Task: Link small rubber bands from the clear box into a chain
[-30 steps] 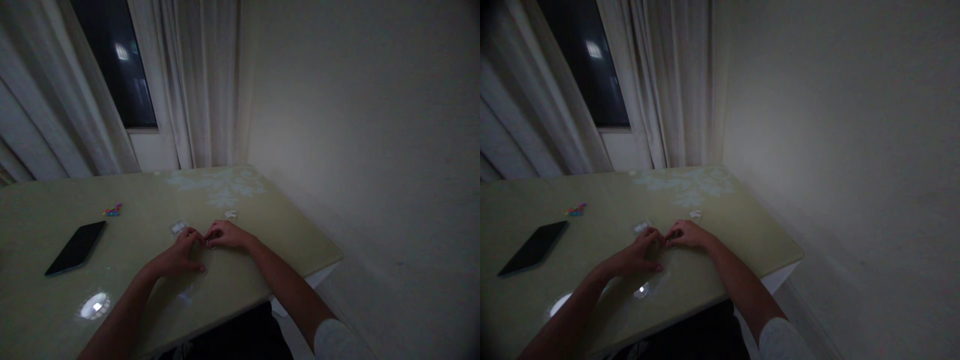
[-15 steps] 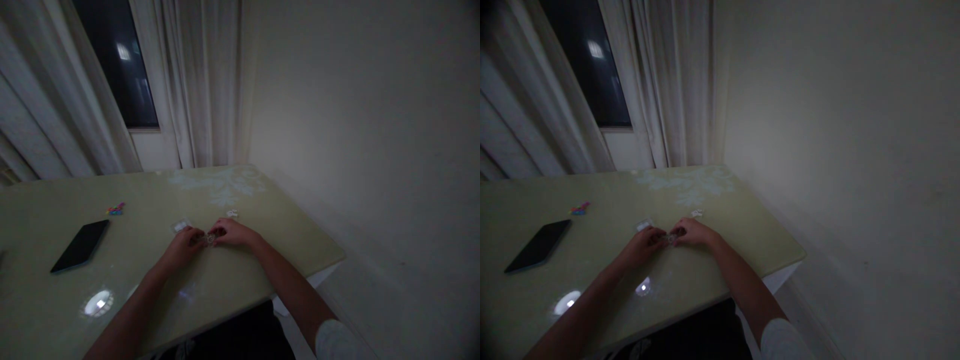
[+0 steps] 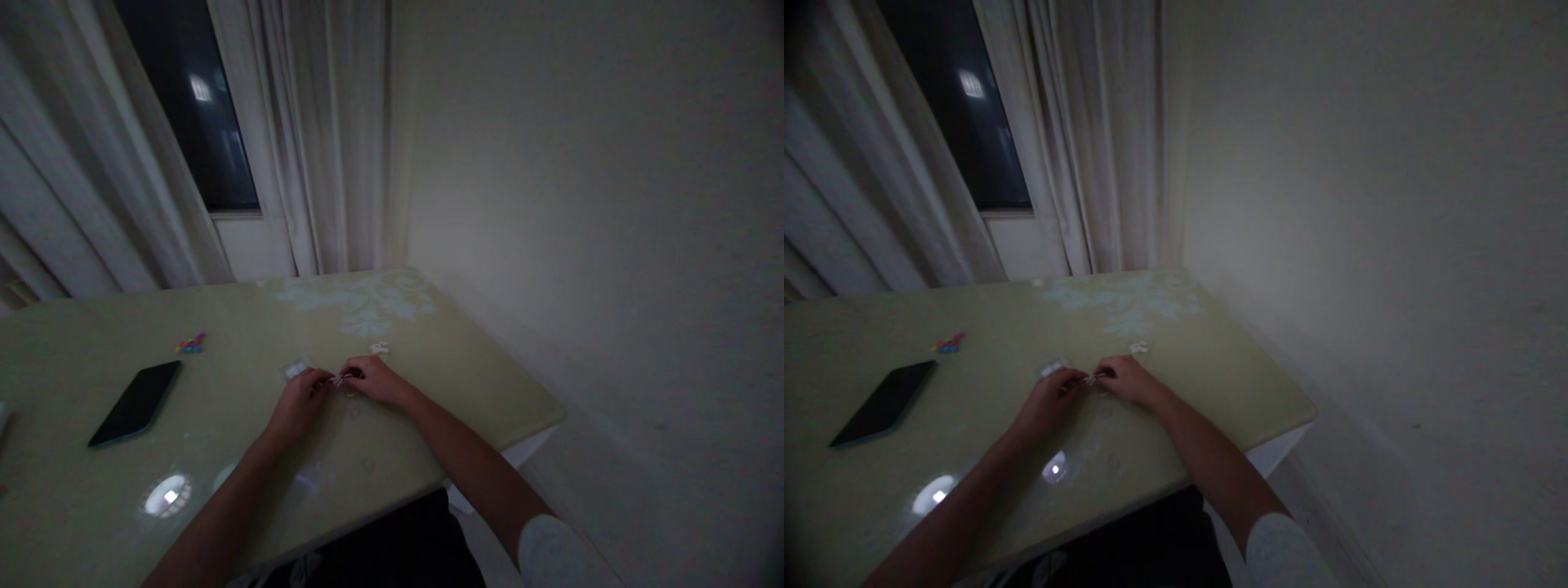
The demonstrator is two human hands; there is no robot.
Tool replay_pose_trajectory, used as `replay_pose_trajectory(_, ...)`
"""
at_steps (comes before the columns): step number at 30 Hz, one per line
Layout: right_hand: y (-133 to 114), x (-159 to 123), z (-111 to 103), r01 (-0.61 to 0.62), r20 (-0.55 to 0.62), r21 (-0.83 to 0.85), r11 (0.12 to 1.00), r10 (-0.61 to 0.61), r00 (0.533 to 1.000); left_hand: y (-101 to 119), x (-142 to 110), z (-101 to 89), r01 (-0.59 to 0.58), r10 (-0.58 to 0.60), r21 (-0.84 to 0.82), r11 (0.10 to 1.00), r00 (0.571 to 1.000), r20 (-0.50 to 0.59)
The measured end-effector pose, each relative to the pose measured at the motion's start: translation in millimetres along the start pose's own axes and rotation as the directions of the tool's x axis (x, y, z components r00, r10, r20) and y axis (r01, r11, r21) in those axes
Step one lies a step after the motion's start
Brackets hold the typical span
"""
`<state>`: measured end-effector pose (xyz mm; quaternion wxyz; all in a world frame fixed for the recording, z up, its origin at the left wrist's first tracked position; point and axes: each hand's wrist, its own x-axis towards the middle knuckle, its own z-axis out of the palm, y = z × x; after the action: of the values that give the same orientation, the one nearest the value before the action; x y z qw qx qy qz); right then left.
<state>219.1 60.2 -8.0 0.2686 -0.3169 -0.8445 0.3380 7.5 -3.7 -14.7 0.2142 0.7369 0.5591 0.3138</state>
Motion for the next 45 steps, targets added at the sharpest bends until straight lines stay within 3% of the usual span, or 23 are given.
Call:
replay_pose_trajectory(10, 3, 0, -1, -0.001, 0.008, 0.16, 0.987, -0.001, 1.0, -2, 0, -20.2, -0.014, 0.019, -0.088, 0.996, 0.998, 0.067)
replay_pose_trajectory(14, 6, 1, -1, -0.01, -0.017, 0.186, 0.982, 0.013, 1.0, 16, -5, -27.4, -0.077, 0.084, -0.062, 0.995, 0.991, 0.106)
replay_pose_trajectory(17, 8, 1, -1, -0.014, -0.039, 0.184, 0.983, 0.021, 0.999, 44, -14, -18.6, -0.206, 0.221, -0.088, 0.975, 0.947, 0.232)
replay_pose_trajectory(20, 9, 2, -2, -0.013, -0.055, 0.174, 0.985, 0.023, 0.998, 73, -26, -0.4, -0.338, 0.357, -0.117, 0.934, 0.864, 0.354)
replay_pose_trajectory(24, 8, 2, -2, -0.017, -0.075, 0.155, 0.988, 0.029, 0.997, 88, -38, 17.2, -0.422, 0.414, -0.083, 0.903, 0.797, 0.44)
replay_pose_trajectory(26, 6, 2, -2, -0.019, -0.082, 0.146, 0.989, 0.031, 0.996, 83, -38, 18.8, -0.43, 0.404, -0.043, 0.902, 0.804, 0.436)
replay_pose_trajectory(29, 5, 2, -3, -0.028, -0.087, 0.128, 0.991, 0.04, 0.995, 64, -29, 14.1, -0.396, 0.357, 0.035, 0.918, 0.859, 0.367)
replay_pose_trajectory(33, 8, 0, -11, -0.066, -0.067, 0.084, 0.994, 0.071, 0.995, 35, -14, -1.3, -0.295, 0.264, 0.105, 0.95, 0.934, 0.239)
replay_pose_trajectory(37, 15, -3, -22, -0.107, 0.02, 0.067, 0.992, 0.106, 0.994, 12, -7, -20.1, -0.174, 0.156, 0.115, 0.978, 0.976, 0.152)
replay_pose_trajectory(40, 18, -4, -24, -0.133, 0.114, 0.084, 0.988, 0.123, 0.986, 5, -10, -26.5, -0.123, 0.103, 0.1, 0.987, 0.977, 0.189)
replay_pose_trajectory(45, 11, -5, -23, -0.134, 0.242, 0.147, 0.98, 0.096, 0.966, 6, -15, -29.7, -0.118, 0.106, 0.018, 0.993, 0.938, 0.329)
